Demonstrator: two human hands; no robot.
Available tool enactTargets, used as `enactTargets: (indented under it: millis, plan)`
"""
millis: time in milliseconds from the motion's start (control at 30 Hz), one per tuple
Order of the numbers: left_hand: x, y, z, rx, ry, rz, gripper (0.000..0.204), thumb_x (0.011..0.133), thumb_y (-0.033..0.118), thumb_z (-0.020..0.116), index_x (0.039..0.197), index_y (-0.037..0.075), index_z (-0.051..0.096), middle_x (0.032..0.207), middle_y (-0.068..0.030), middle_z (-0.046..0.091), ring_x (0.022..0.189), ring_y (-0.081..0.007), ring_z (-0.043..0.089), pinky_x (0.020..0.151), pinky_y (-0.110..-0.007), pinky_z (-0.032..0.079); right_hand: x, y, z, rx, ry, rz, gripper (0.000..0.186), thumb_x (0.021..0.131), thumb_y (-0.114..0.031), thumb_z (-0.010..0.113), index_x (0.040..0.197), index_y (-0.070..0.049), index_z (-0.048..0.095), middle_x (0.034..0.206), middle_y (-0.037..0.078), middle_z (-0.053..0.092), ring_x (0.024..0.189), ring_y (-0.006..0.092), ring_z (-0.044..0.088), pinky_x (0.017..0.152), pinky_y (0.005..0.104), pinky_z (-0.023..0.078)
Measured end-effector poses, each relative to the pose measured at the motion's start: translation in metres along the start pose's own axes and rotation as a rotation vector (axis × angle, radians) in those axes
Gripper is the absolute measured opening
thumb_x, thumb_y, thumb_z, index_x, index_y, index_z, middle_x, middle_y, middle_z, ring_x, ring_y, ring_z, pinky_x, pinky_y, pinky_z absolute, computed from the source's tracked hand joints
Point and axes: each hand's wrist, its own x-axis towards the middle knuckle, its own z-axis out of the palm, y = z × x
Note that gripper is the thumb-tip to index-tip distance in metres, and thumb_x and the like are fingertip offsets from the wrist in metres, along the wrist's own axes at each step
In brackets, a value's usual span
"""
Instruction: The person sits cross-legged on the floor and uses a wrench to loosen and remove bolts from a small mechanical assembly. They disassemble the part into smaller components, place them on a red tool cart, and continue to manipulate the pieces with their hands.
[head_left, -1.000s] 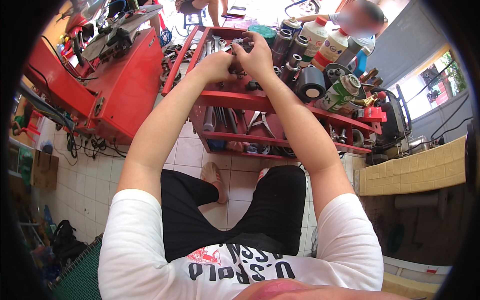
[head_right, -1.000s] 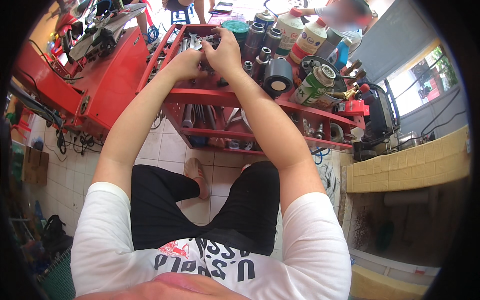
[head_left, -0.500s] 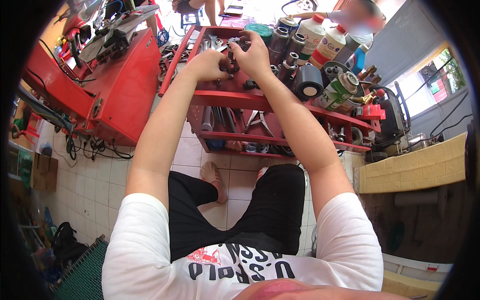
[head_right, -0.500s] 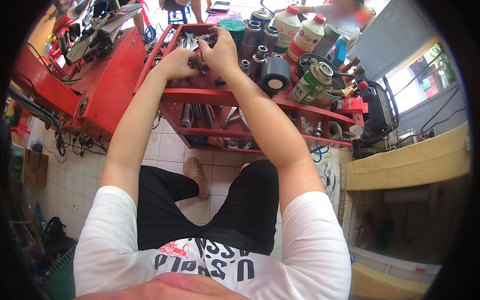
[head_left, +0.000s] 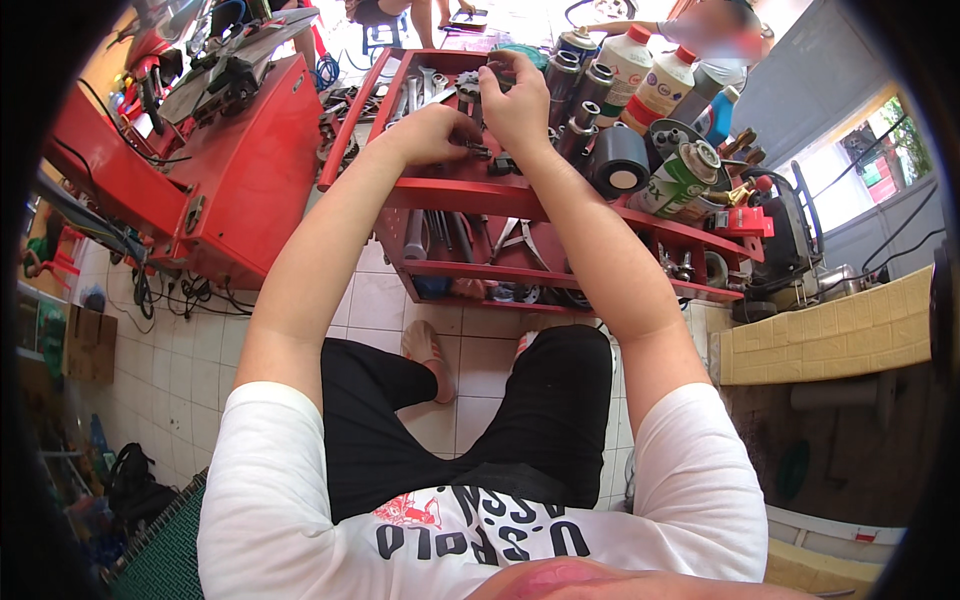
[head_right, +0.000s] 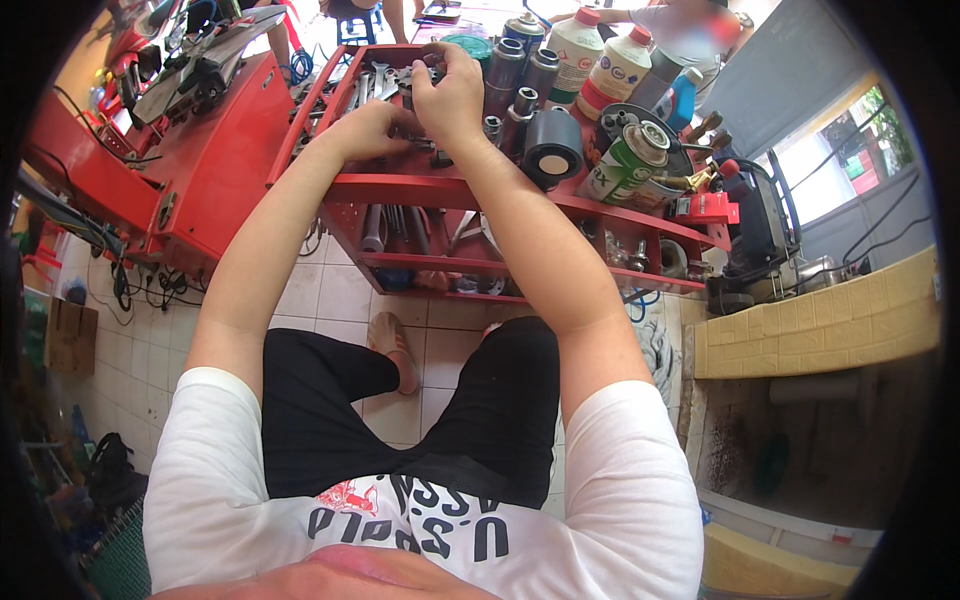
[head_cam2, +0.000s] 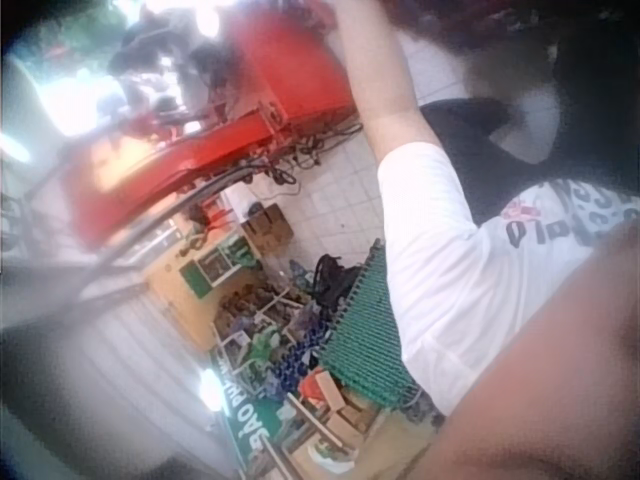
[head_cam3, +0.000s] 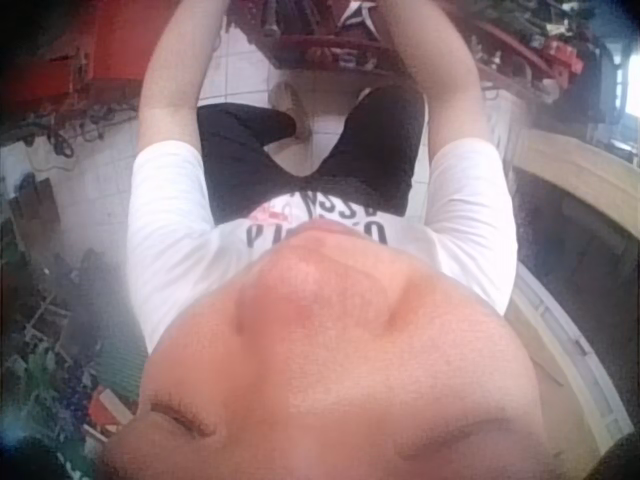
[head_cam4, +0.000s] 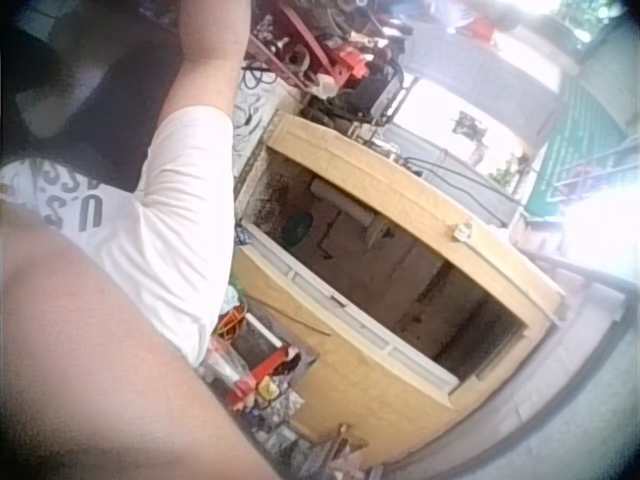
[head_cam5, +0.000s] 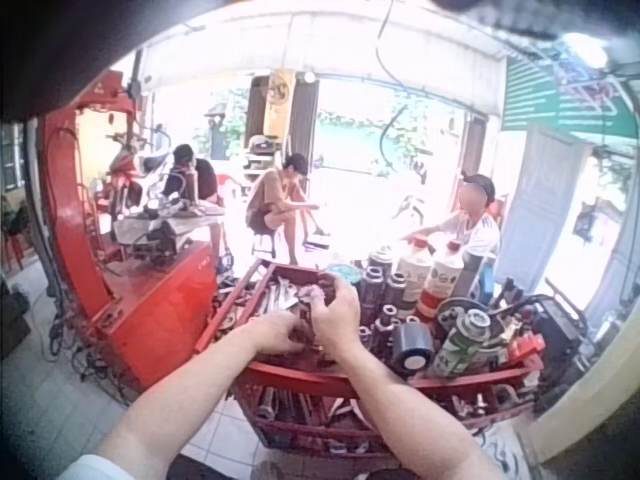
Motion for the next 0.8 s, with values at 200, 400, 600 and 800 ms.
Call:
enactTargets:
  millis: [200,400,600,800]
  plan:
    - [-0.007,0.024,-0.010,-0.036,0.110,-0.131,0.026,0.080,0.014,0.074,0.104,0.002,0.073,0.092,-0.0118,0.075,0.080,-0.0226,0.070,0.076,-0.037,0.054,-0.001,-0.004,-0.004,0.037,0.069,-0.101,0.021,0.091,-0.017,0.070,0.108,-0.006,0.070,0.100,0.011,0.071,0.093,0.0245,0.067,0.082,0.0351,0.054]
    - [-0.009,0.014,-0.015,0.236,0.304,-0.170,0.015,0.084,0.012,0.068,0.096,0.002,0.071,0.083,-0.0102,0.072,0.076,-0.0190,0.067,0.071,-0.035,0.052,-0.002,-0.021,-0.009,0.281,-0.153,0.018,0.016,0.088,-0.016,0.071,0.101,-0.007,0.071,0.081,0.010,0.068,0.066,0.0159,0.064,0.062,0.0303,0.052]
    - [-0.003,-0.033,-0.020,-0.560,0.698,-0.148,0.018,0.084,0.002,0.060,0.100,0.002,0.067,0.094,-0.0031,0.069,0.085,-0.0111,0.064,0.075,-0.028,0.050,-0.006,-0.025,-0.010,0.125,-0.505,0.140,0.030,0.090,-0.018,0.067,0.114,-0.001,0.062,0.085,0.017,0.073,0.080,0.0258,0.073,0.072,0.0362,0.056]
    - [-0.012,-0.018,-0.016,-0.290,0.284,-0.014,0.025,0.082,0.006,0.061,0.107,0.003,0.064,0.096,-0.0020,0.066,0.088,-0.0099,0.061,0.076,-0.026,0.049,-0.015,-0.004,0.000,0.068,-0.575,0.263,0.030,0.093,-0.020,0.066,0.112,0.002,0.059,0.090,0.023,0.073,0.087,0.0351,0.073,0.078,0.0421,0.057]
